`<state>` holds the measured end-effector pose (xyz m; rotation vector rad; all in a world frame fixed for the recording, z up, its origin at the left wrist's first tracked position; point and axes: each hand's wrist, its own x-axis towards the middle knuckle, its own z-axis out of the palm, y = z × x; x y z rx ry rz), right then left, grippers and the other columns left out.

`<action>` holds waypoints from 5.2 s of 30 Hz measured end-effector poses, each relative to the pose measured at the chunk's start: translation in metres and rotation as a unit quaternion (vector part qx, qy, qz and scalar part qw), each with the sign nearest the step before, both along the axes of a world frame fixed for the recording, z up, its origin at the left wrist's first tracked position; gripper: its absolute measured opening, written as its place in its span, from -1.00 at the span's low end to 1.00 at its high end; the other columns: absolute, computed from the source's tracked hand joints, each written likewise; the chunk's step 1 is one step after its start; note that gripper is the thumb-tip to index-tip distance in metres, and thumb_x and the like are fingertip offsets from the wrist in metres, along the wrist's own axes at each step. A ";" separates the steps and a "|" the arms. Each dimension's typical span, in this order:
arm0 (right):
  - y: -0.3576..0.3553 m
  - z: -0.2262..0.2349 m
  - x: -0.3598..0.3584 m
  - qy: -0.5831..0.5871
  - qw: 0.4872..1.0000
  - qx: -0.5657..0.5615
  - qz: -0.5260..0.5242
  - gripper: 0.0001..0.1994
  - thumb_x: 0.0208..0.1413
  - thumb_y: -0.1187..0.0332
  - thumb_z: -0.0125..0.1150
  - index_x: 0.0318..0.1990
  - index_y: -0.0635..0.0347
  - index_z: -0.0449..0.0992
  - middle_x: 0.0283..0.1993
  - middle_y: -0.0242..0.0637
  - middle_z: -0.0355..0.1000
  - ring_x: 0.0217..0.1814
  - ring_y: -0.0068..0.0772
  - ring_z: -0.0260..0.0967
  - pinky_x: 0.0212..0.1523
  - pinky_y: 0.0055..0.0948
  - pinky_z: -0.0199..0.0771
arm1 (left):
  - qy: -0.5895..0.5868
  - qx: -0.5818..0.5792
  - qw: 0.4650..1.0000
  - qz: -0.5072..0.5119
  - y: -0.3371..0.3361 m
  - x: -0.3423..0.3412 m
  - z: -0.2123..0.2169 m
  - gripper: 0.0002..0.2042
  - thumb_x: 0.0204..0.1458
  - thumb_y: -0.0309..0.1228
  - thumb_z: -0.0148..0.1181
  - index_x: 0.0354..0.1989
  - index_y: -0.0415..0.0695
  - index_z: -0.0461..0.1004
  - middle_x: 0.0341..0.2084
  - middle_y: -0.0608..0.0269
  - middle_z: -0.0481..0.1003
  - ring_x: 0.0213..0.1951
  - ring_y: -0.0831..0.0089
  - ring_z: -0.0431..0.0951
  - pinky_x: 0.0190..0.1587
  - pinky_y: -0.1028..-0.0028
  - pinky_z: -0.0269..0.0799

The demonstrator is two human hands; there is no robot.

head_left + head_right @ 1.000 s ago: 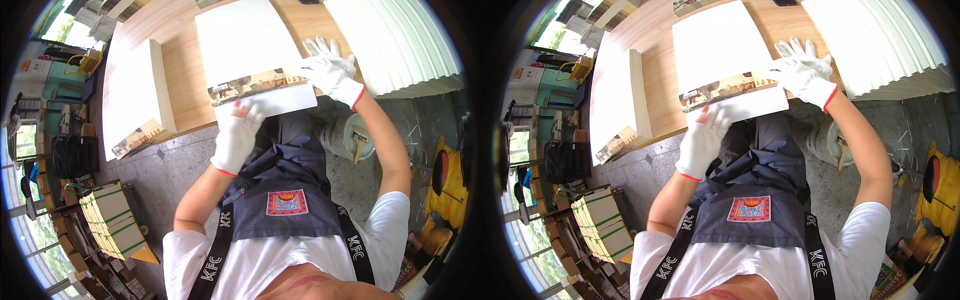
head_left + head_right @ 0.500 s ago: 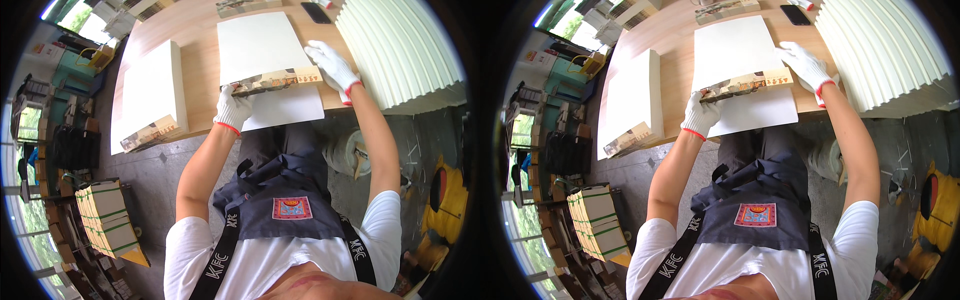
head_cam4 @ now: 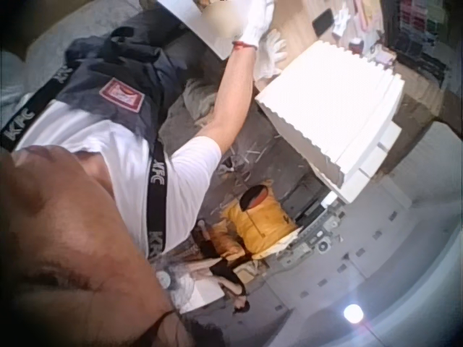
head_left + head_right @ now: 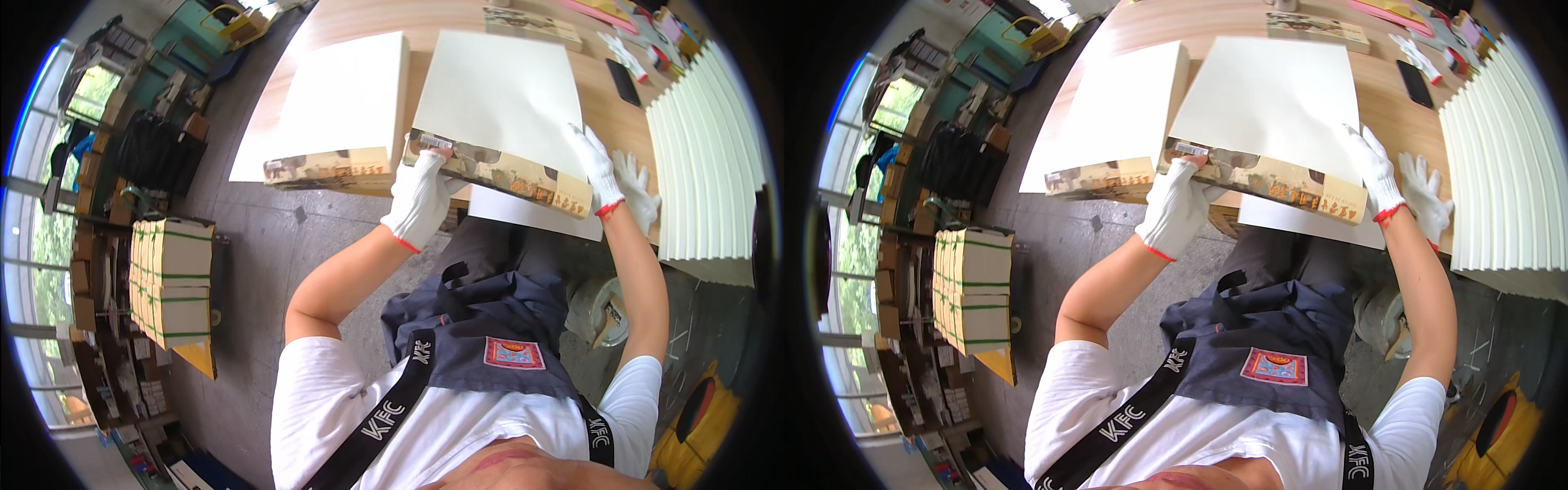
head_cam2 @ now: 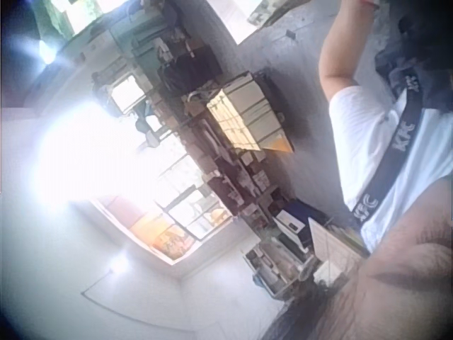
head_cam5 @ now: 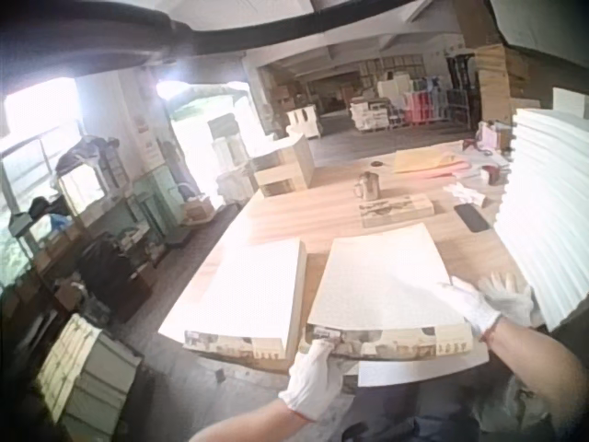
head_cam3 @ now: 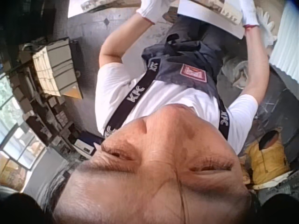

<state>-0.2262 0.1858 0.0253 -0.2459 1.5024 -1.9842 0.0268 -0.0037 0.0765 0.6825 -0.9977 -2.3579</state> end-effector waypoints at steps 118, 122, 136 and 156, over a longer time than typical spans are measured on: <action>0.308 0.290 0.084 0.546 0.414 0.687 -0.242 -0.53 0.19 0.26 0.01 0.27 0.01 0.27 -0.44 -0.17 0.54 -0.39 -0.09 0.54 -0.35 -0.09 0.55 | 0.214 -0.895 0.343 -0.190 0.317 -0.261 0.247 -0.44 0.13 -0.28 -0.03 0.39 0.21 0.20 0.05 0.15 0.45 -0.02 0.07 0.54 0.01 0.19 0.46; 0.329 0.278 0.071 0.477 0.443 0.721 -0.240 -0.45 0.15 0.29 -0.01 0.35 0.02 0.20 -0.36 -0.02 0.55 -0.29 0.05 0.53 -0.18 -0.01 0.53 | 0.194 -0.894 0.347 -0.207 0.315 -0.251 0.250 -0.45 0.12 -0.28 -0.01 0.37 0.20 0.26 0.13 0.14 0.42 0.06 0.10 0.51 0.06 0.23 0.46; 0.368 0.265 0.060 0.494 0.529 0.633 -0.274 -0.44 0.10 0.32 -0.01 0.32 -0.12 0.23 -0.36 -0.02 0.55 -0.25 0.08 0.53 -0.13 0.02 0.50 | -0.007 -0.225 0.794 -0.565 0.342 -0.268 0.290 -0.43 0.38 -0.05 -0.33 0.29 -0.35 0.16 0.19 -0.30 0.36 -0.40 0.55 0.50 -0.51 0.70 0.50; 0.529 0.234 0.027 0.255 0.685 0.531 -0.429 -0.61 0.22 0.07 0.07 0.13 -0.01 0.49 -0.21 -0.25 0.56 -0.42 -0.41 0.50 -0.34 -0.35 0.51 | 0.112 -0.001 0.864 -0.491 0.365 -0.310 0.252 -0.68 0.27 -0.44 -0.09 0.07 -0.44 0.31 0.11 -0.17 0.43 0.02 0.15 0.60 0.06 0.59 0.63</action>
